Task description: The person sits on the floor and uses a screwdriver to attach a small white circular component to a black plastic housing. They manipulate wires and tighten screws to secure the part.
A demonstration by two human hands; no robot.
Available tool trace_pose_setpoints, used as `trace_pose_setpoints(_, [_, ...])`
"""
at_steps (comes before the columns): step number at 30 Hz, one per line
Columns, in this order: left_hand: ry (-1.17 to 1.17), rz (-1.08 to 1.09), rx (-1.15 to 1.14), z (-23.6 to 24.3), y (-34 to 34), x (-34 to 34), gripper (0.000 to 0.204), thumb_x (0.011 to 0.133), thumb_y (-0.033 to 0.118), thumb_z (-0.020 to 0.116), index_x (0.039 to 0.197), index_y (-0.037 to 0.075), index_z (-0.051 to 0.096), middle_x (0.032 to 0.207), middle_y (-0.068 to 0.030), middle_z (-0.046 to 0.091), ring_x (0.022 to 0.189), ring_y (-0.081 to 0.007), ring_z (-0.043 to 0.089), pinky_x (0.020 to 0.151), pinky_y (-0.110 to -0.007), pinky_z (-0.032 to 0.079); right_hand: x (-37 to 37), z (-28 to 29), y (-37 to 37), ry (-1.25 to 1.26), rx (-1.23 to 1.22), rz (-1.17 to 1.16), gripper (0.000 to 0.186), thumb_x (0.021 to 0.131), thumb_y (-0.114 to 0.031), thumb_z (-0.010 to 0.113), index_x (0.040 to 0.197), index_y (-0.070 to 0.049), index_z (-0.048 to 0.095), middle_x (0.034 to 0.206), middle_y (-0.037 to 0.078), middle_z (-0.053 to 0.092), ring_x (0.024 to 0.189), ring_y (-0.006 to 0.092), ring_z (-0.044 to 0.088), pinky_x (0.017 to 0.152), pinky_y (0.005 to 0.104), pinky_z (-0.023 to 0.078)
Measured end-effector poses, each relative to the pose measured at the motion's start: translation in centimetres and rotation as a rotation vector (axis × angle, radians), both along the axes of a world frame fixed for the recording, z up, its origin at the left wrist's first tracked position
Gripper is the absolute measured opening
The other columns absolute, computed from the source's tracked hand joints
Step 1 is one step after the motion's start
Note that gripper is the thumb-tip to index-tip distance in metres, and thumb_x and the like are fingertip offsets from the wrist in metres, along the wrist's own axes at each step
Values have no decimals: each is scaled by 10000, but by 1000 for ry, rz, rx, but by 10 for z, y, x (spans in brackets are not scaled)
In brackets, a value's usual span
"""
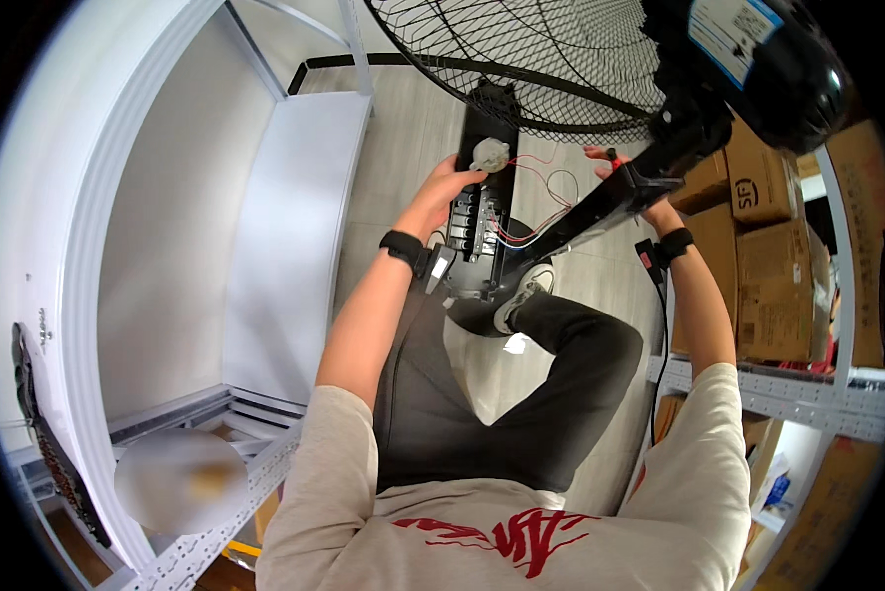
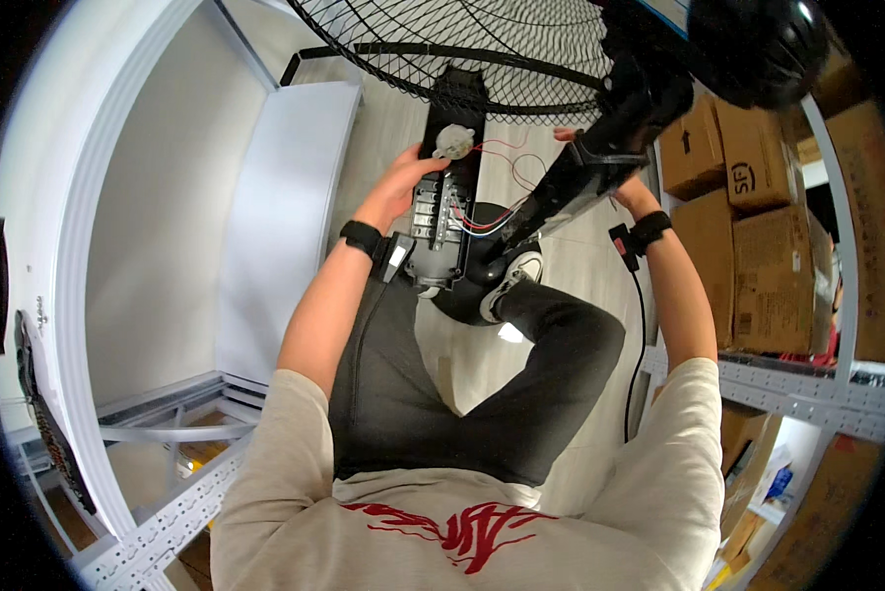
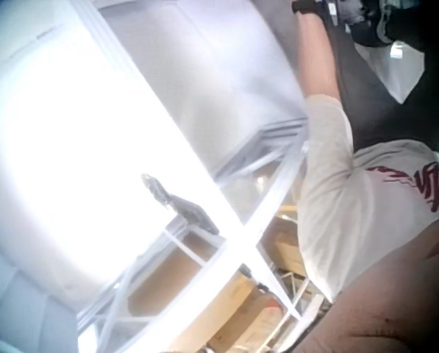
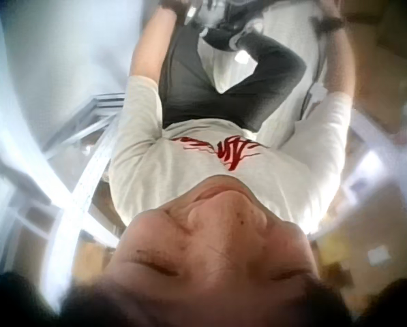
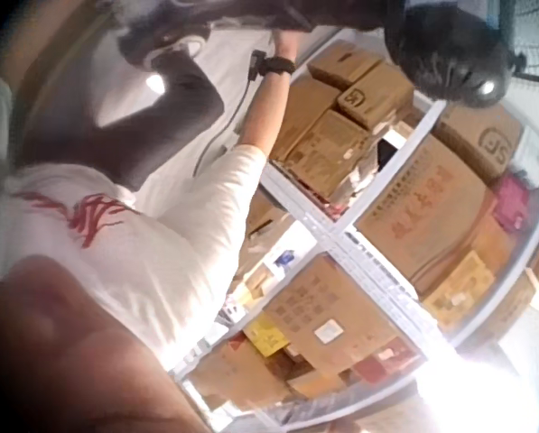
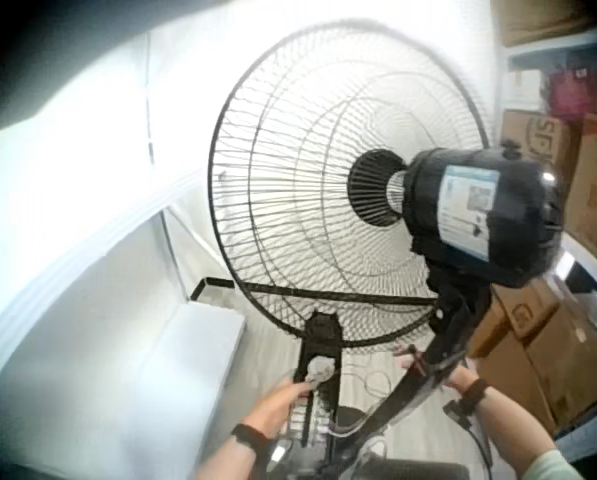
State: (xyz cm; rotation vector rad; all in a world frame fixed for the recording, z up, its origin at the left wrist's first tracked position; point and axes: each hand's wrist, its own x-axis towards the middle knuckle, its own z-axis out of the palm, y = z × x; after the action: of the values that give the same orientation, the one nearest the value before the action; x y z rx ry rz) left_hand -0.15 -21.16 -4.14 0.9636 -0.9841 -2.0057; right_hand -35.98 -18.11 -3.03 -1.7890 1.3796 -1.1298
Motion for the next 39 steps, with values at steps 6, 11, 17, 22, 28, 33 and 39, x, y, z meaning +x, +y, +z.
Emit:
trace_pose_setpoints(6, [-91,-137,7,-8,-28,-28,367,919,-7,655,1271,-59,568,1140,-108,675,957,-169,661,819,-308,534,37,19,-43,253,703,41,348,941,-403,721,915,-72,616,718,-43,496,629,68,445,565,243,362])
trace_pose_setpoints(11, [-200,-147,-84,-22,-38,-41,359,918,16,656,1263,-44,577,1119,-84,674,968,-160,633,837,-301,509,47,20,-24,40,869,286,388,1027,-272,583,1325,-25,605,1032,13,724,588,13,358,522,185,297])
trace_pose_setpoints(17, [-159,-80,-327,-40,-53,-74,371,876,68,680,1229,-17,601,1098,-65,677,966,-154,612,845,-315,496,12,-12,-5,-269,770,241,431,1038,-261,559,1392,-17,539,1063,5,703,618,16,367,537,179,310])
trace_pose_setpoints(22, [-379,130,-756,-74,-53,-106,368,823,84,697,1172,-9,625,1075,-158,681,962,-287,639,849,-363,507,9,-16,6,-315,730,164,449,992,-317,658,1298,7,601,1144,87,695,1063,156,638,917,288,510])
trace_pose_setpoints(28, [-342,249,-871,-91,-28,-122,310,760,32,695,1062,-3,637,1005,-224,659,949,-422,629,817,-434,509,-25,-75,35,-480,618,76,318,1011,-250,631,1253,-44,625,1133,16,702,938,69,623,727,214,489])
trace_pose_setpoints(33, [-370,105,-838,-98,-18,-124,328,724,-10,740,1027,9,616,970,-212,645,928,-438,606,787,-451,496,-57,-108,49,-287,663,10,310,991,-236,646,1235,-45,635,1098,7,709,798,55,629,515,198,455])
trace_pose_setpoints(39, [-348,1,-807,-102,-8,-121,316,744,-35,738,1037,3,626,974,-172,652,921,-354,624,806,-391,503,-34,-102,64,-330,674,-140,55,930,-127,622,897,-84,628,691,4,566,557,122,519,439,260,403])
